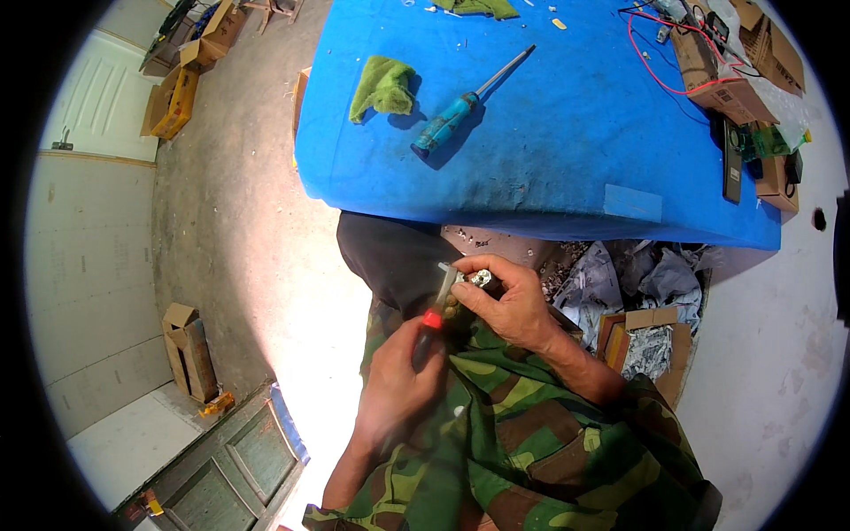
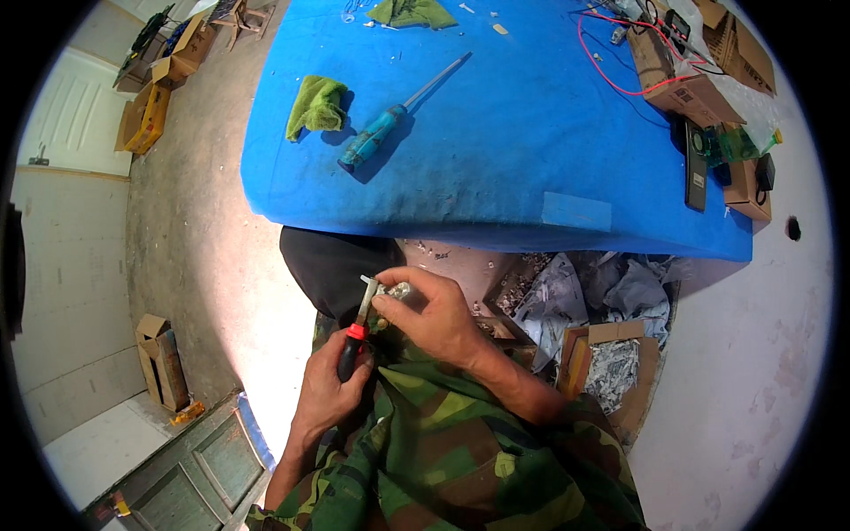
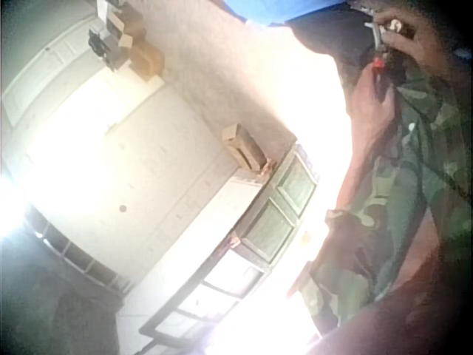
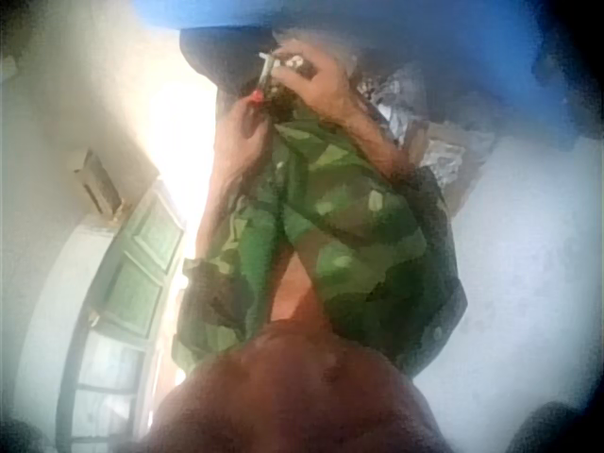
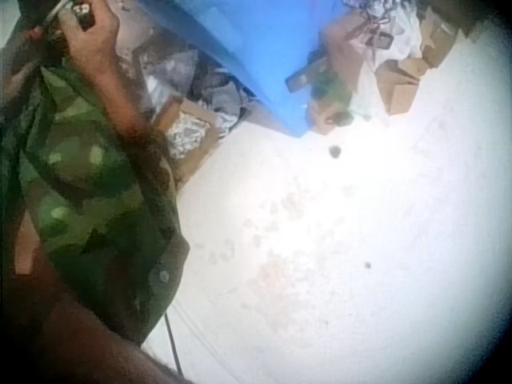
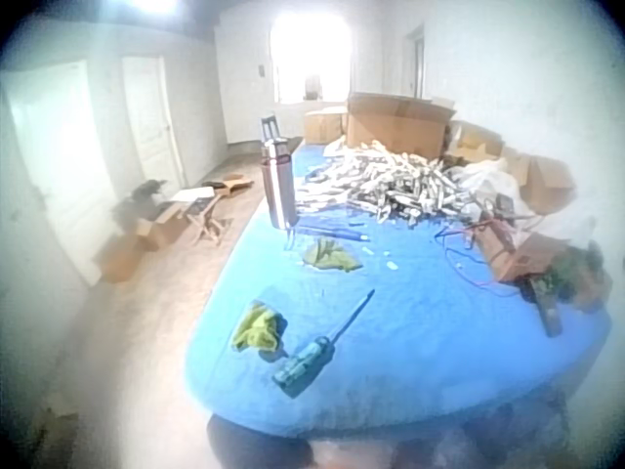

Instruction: The person uses a screwdriver and pliers to take apart a small mechanical component, removing screws and pulling internal parts free.

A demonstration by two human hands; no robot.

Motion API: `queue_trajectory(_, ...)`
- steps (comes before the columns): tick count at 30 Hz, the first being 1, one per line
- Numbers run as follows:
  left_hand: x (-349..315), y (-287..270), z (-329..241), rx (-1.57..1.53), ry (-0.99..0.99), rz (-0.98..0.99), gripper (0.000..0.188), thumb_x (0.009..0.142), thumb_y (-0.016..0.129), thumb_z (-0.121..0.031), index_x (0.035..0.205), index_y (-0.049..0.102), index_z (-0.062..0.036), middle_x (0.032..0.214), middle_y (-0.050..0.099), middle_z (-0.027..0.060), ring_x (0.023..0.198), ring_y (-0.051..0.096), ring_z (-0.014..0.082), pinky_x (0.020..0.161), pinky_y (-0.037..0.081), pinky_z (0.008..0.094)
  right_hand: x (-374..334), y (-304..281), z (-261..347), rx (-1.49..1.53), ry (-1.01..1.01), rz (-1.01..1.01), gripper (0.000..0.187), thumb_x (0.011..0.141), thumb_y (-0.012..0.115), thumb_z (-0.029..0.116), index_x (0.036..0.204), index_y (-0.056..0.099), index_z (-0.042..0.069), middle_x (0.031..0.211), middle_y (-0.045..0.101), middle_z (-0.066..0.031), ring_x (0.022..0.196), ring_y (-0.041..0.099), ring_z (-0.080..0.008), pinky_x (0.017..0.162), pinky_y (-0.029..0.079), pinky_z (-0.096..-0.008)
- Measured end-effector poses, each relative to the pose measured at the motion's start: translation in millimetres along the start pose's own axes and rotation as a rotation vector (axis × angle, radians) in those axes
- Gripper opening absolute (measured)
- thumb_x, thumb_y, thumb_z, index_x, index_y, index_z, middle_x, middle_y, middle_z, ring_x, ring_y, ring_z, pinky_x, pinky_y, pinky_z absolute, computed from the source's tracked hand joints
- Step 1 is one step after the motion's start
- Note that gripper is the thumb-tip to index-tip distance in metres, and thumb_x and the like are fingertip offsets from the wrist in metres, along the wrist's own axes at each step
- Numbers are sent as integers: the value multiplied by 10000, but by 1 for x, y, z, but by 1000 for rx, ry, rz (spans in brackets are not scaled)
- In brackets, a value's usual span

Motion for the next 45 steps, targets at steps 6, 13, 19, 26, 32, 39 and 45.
queue_trajectory(6,-1,5,4,70,43,29,457,980,755,-163,1393,613,-28,1127,742,190,1039,741,312,940,554,387,0,-17,-12,-61,46,-74,220,983,781,124,1168,750,9,883,727,9,758,625,-32,663,501,-231)
queue_trajectory(13,-5,-7,15,-169,-196,-5,363,1023,722,-233,1312,655,-24,1039,737,90,957,685,206,914,538,355,11,-22,-39,-43,44,-123,243,974,782,110,1198,734,28,923,717,-2,822,642,-69,706,512,-258)
queue_trajectory(19,3,-7,29,-402,-259,-64,368,1054,682,-291,1249,657,20,1025,728,67,915,658,143,858,537,314,22,-6,-28,-258,-124,-119,273,925,808,88,1180,730,27,1065,758,-118,936,725,-204,815,557,-330)
queue_trajectory(26,13,6,33,-438,-215,-108,366,1057,676,-271,1286,641,12,1050,726,59,956,654,143,880,527,311,31,6,-25,-326,-223,-81,285,898,812,66,1166,722,20,1041,754,-161,909,757,-302,772,590,-370)
queue_trajectory(32,16,8,43,-398,-204,-119,361,1061,667,-267,1293,643,8,1059,726,63,959,656,151,883,528,320,36,6,-32,-288,-81,-27,276,916,803,71,1175,719,26,992,749,-151,900,759,-223,763,584,-343)
queue_trajectory(39,18,5,35,-376,-225,-125,356,1057,664,-265,1279,649,12,1054,727,79,956,665,174,876,531,332,34,-4,-41,-92,-53,-31,261,962,794,91,1204,717,32,981,718,-5,862,676,-99,775,539,-271)
queue_trajectory(45,18,5,34,-350,-208,-135,340,1047,659,-249,1260,658,15,1031,725,85,930,664,178,857,534,339,26,-9,-39,42,94,9,260,985,778,84,1232,711,40,984,689,14,851,641,-56,744,521,-236)
Point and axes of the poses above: each hand's wrist, its own x-axis towards the middle knuckle, its own y-axis out of the palm, z = x × y, the point moved 5 cm from there along x, towards the middle knuckle
